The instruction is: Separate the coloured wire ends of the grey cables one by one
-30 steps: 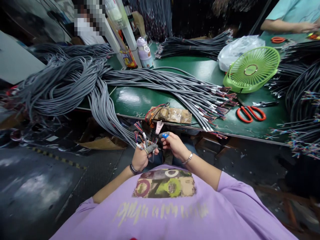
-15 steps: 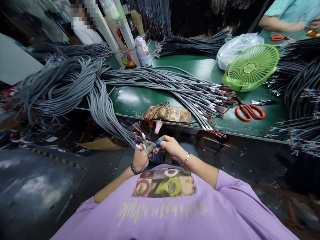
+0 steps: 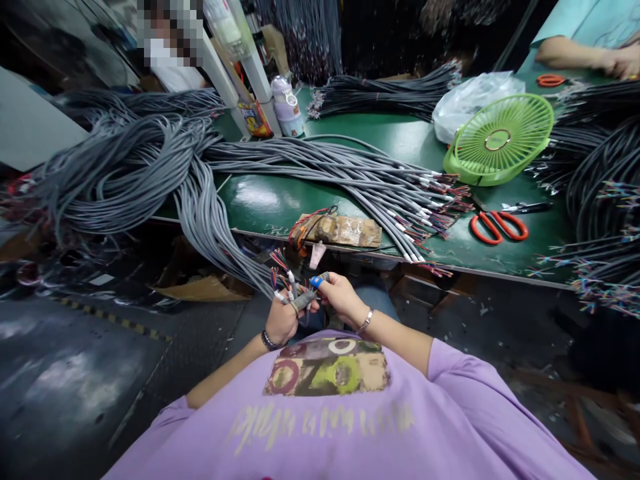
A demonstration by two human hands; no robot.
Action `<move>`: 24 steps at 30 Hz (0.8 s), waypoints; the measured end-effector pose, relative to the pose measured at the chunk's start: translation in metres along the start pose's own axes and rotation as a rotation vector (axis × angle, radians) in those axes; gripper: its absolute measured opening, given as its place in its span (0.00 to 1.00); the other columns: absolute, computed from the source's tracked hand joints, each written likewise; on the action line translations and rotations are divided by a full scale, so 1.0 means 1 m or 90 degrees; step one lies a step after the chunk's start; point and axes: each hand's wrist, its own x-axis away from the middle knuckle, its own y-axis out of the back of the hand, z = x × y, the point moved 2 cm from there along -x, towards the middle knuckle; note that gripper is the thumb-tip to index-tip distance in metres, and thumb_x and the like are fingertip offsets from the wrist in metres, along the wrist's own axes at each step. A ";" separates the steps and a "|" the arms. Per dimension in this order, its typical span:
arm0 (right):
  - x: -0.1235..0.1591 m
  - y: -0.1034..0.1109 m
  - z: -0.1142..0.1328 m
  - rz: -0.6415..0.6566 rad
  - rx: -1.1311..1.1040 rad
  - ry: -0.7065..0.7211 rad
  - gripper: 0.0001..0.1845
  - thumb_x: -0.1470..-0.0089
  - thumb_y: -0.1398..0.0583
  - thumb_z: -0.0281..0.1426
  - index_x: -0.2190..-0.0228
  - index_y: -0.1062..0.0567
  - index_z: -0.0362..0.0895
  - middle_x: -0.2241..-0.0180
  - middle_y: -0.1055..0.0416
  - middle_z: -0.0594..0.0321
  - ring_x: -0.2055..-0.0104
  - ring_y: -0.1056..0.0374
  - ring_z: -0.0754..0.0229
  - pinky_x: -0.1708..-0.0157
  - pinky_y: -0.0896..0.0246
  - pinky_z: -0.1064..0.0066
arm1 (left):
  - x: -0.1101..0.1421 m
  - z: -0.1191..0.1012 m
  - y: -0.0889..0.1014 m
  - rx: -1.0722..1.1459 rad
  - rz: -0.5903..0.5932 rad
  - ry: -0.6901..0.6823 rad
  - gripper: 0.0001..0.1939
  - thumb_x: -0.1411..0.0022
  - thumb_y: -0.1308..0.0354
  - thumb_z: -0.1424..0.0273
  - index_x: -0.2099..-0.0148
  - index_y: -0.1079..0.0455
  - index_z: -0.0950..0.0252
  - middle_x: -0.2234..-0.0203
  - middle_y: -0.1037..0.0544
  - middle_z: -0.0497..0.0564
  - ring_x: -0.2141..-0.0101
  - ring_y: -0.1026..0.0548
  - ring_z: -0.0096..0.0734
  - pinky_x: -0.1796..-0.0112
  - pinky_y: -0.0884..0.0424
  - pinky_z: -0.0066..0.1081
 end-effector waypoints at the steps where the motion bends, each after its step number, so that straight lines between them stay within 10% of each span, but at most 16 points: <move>1: -0.001 0.003 -0.001 -0.012 -0.009 -0.010 0.20 0.59 0.35 0.44 0.80 0.36 0.43 0.86 0.41 0.73 0.85 0.47 0.71 0.83 0.52 0.77 | 0.000 0.000 0.001 0.003 -0.007 -0.001 0.13 0.53 0.34 0.63 0.73 0.28 0.68 0.81 0.23 0.52 0.79 0.26 0.29 0.81 0.36 0.23; 11: 0.004 0.008 0.007 0.095 0.046 -0.014 0.17 0.60 0.34 0.41 0.74 0.31 0.42 0.83 0.38 0.71 0.80 0.44 0.70 0.79 0.49 0.76 | -0.002 -0.003 0.000 0.030 -0.029 0.013 0.13 0.54 0.34 0.63 0.74 0.29 0.69 0.82 0.23 0.51 0.80 0.26 0.28 0.81 0.37 0.23; 24: 0.008 0.009 0.009 0.043 0.032 -0.025 0.15 0.58 0.37 0.40 0.76 0.32 0.42 0.80 0.37 0.70 0.79 0.44 0.70 0.77 0.47 0.75 | -0.004 -0.011 0.005 0.050 -0.111 -0.012 0.13 0.55 0.33 0.64 0.74 0.31 0.68 0.84 0.25 0.49 0.81 0.27 0.27 0.85 0.45 0.20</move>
